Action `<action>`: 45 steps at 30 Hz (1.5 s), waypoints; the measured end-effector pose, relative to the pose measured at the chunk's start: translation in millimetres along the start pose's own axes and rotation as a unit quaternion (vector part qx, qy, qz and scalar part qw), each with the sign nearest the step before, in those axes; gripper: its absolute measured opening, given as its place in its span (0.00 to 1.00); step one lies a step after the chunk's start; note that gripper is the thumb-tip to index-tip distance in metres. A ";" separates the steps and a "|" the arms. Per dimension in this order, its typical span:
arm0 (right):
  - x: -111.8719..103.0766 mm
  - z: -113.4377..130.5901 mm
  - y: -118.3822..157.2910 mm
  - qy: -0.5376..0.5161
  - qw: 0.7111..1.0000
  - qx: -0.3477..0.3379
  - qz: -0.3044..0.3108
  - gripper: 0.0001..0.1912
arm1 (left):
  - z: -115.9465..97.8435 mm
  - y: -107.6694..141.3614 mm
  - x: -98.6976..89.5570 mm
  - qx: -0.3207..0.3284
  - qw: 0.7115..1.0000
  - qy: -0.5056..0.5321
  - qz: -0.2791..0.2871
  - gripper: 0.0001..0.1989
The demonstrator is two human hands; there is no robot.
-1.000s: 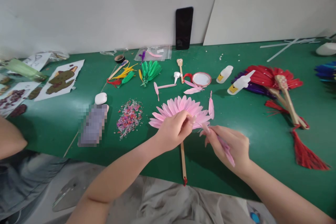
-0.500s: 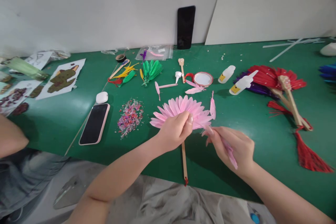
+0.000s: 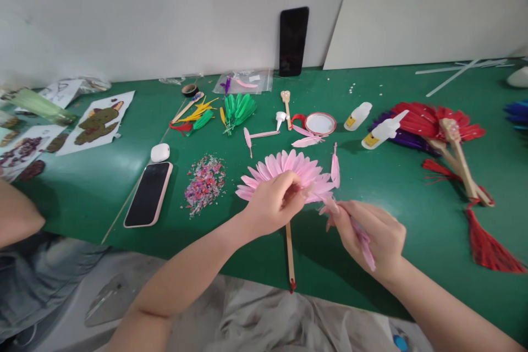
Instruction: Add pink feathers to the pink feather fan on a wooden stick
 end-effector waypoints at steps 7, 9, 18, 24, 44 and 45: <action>-1.2 1.0 -1.8 -0.019 1.000 0.016 0.010 0.10 | 0.5 0.1 2.6 0.002 1.000 -0.025 0.010 0.09; -1.2 1.2 -1.8 -0.026 1.000 0.013 0.008 0.10 | 0.4 0.5 3.6 -0.002 0.999 -0.033 0.013 0.08; -0.3 2.1 -0.8 -0.034 0.999 0.015 0.018 0.10 | -1.3 0.7 5.4 -0.008 0.999 -0.048 0.017 0.08; -0.3 2.0 -1.9 -0.029 0.999 0.012 0.017 0.09 | 0.7 0.5 3.9 -0.009 1.000 -0.026 0.007 0.11; 0.2 1.9 -2.2 -0.040 0.999 0.020 -0.001 0.11 | -0.9 0.8 5.5 -0.020 1.000 -0.005 0.022 0.09; 0.2 1.5 -1.9 -0.038 0.999 0.023 -0.002 0.11 | -0.4 0.9 5.6 -0.018 1.000 -0.002 0.020 0.09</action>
Point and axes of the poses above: each hand's wrist, its own y-axis away from the middle knuckle, its own x-axis out of the palm, z = x × y, the point moved 4 cm from there along -y, towards the middle knuckle, and after that the axes turned 2 degrees about x, right-handed, at the moved point
